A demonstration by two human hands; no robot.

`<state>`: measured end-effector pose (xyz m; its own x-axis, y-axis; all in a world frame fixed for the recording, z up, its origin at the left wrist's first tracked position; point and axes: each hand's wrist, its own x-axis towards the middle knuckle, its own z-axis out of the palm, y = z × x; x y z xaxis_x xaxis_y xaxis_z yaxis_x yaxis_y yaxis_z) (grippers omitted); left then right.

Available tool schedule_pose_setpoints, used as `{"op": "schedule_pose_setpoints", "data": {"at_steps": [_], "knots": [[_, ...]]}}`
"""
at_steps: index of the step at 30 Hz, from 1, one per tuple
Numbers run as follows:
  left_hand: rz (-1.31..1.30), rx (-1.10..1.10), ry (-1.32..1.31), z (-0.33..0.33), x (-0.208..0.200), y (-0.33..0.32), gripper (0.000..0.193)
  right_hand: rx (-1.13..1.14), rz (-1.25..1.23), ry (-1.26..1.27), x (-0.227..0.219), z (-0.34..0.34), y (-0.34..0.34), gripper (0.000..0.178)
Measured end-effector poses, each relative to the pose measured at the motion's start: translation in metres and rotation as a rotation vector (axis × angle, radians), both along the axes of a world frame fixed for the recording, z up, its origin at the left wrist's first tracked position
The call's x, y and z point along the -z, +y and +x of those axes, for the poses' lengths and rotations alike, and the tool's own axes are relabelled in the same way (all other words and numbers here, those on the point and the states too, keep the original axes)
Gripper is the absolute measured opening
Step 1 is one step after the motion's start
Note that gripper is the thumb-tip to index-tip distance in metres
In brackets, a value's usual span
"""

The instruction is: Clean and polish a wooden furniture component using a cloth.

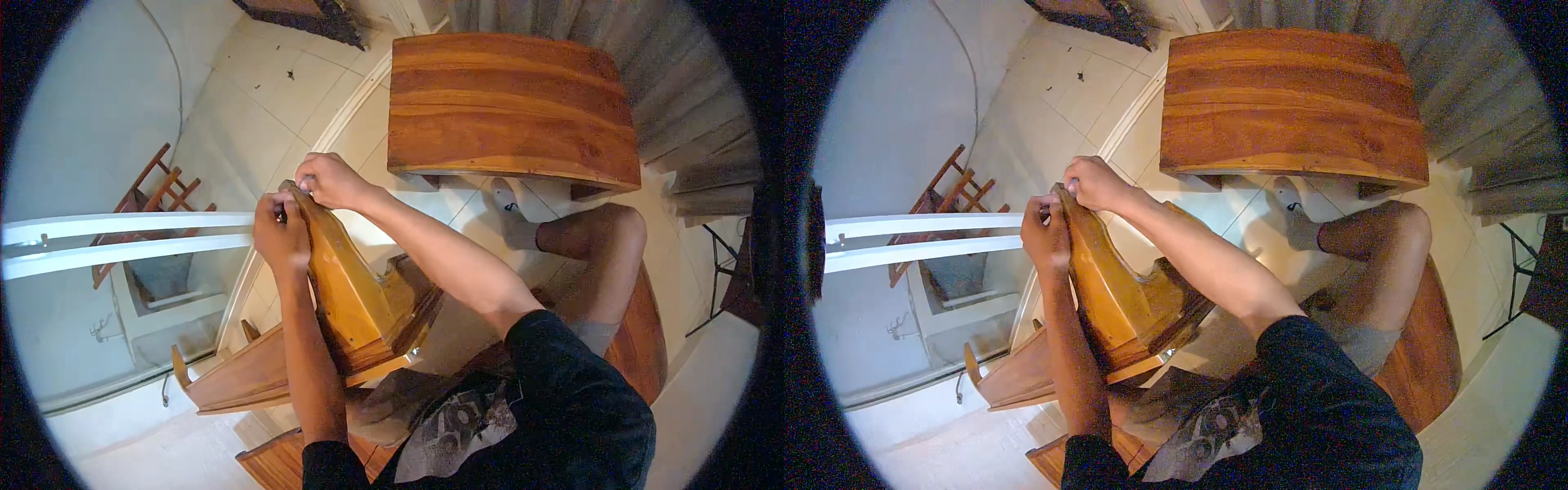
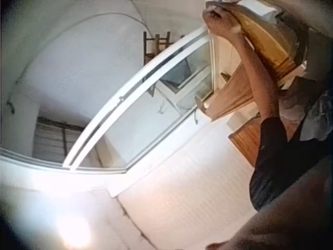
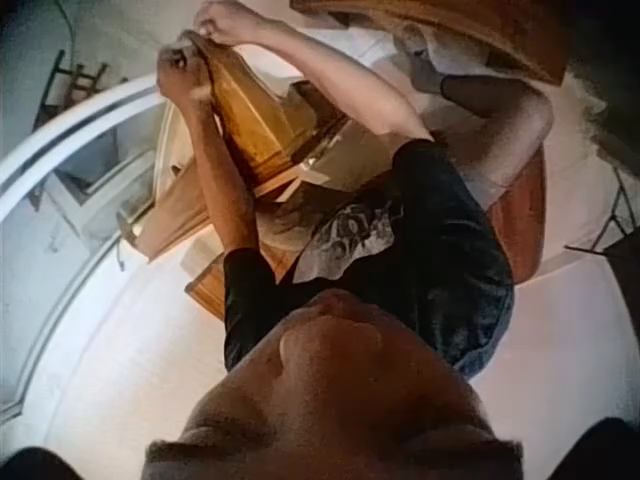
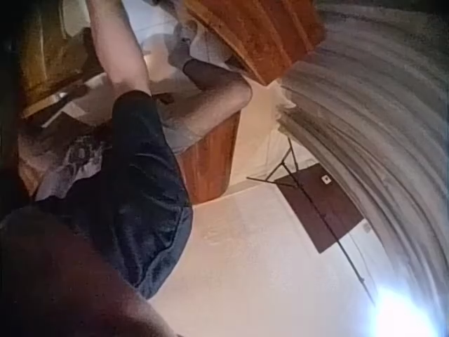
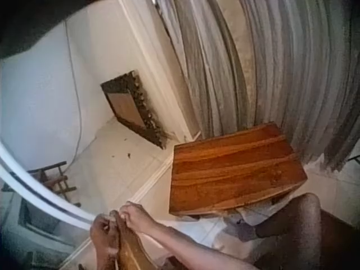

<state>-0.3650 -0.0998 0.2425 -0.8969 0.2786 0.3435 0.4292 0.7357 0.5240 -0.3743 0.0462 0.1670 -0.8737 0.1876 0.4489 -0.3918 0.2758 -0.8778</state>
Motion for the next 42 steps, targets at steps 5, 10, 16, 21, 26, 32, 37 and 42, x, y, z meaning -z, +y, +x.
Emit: {"op": "schedule_pose_setpoints", "data": {"at_steps": [5,10,16,21,26,32,37,42], "knots": [[0.037,-0.005,0.015,0.003,-0.001,0.001,0.016,0.015,-0.109,-0.029,-0.005,0.024,0.003,0.008],[0.129,0.028,0.04,0.002,0.004,0.001,0.017,0.004,-0.189,-0.135,-0.011,0.115,0.002,0.008],[0.135,0.008,0.026,0.005,0.002,0.001,0.014,-0.186,-0.122,-0.251,-0.023,0.163,0.02,0.012],[0.152,0.031,0.014,0.008,-0.002,0.001,0.017,-0.032,-0.518,-0.241,-0.026,0.096,0.039,0.02],[0.223,0.047,0.037,0.007,0.001,0.001,0.013,-0.008,-0.292,-0.131,-0.02,0.06,0.011,0.022],[0.23,0.044,0.048,0.004,0.004,0.001,0.012,-0.027,-0.007,-0.143,-0.008,0.112,0.012,0.016],[0.227,0.027,0.051,0.003,0.006,0.002,0.011,0.007,0.19,0.025,-0.017,0.14,0.01,0.017],[0.185,0.028,0.101,-0.001,0.01,0.002,0.015,0.063,0.38,0.17,-0.026,0.187,-0.002,0.024]]}}
